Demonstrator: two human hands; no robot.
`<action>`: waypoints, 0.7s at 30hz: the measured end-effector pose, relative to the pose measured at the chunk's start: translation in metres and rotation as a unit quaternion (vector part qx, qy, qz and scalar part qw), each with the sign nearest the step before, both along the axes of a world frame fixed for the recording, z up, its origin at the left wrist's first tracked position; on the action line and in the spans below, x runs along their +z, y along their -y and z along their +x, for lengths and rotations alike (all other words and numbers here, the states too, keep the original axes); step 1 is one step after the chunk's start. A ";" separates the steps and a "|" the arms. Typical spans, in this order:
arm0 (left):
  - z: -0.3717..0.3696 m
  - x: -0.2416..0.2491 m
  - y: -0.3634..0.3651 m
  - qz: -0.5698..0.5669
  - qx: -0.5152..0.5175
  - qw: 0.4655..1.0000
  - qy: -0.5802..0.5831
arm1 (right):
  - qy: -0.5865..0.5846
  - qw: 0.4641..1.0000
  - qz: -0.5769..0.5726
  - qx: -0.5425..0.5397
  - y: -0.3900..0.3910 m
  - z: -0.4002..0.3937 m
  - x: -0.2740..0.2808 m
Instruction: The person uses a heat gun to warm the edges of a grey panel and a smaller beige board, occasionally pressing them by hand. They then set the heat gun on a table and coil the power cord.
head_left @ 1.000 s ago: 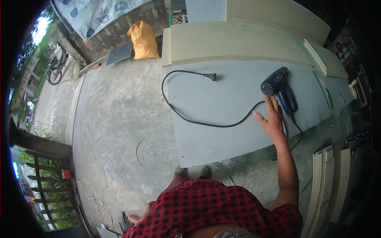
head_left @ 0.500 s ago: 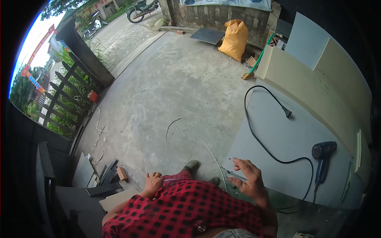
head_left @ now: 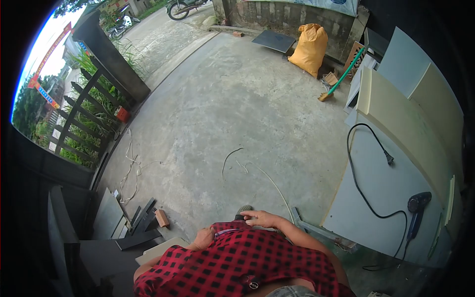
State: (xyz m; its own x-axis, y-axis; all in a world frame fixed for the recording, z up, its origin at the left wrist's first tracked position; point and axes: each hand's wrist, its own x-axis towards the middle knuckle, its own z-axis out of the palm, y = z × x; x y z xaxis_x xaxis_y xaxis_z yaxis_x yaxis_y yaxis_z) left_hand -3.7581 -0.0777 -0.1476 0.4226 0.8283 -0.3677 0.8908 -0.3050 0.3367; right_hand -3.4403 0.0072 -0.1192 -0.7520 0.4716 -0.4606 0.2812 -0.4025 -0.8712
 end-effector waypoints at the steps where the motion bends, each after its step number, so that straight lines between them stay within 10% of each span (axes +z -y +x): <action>1: -0.013 -0.008 -0.002 0.001 -0.005 1.000 -0.007 | 0.001 1.000 -0.001 0.009 -0.008 -0.014 -0.006; 8: -0.052 0.040 -0.030 -0.018 0.187 0.914 0.359 | -0.047 0.968 0.140 0.205 -0.042 -0.125 -0.056; 15: -0.086 0.047 -0.047 -0.202 0.329 0.796 0.466 | -0.015 0.959 0.053 0.277 -0.082 -0.165 -0.044; 21: -0.123 0.085 -0.068 -0.036 0.042 0.988 0.145 | -0.028 0.957 0.169 0.235 -0.094 -0.176 -0.053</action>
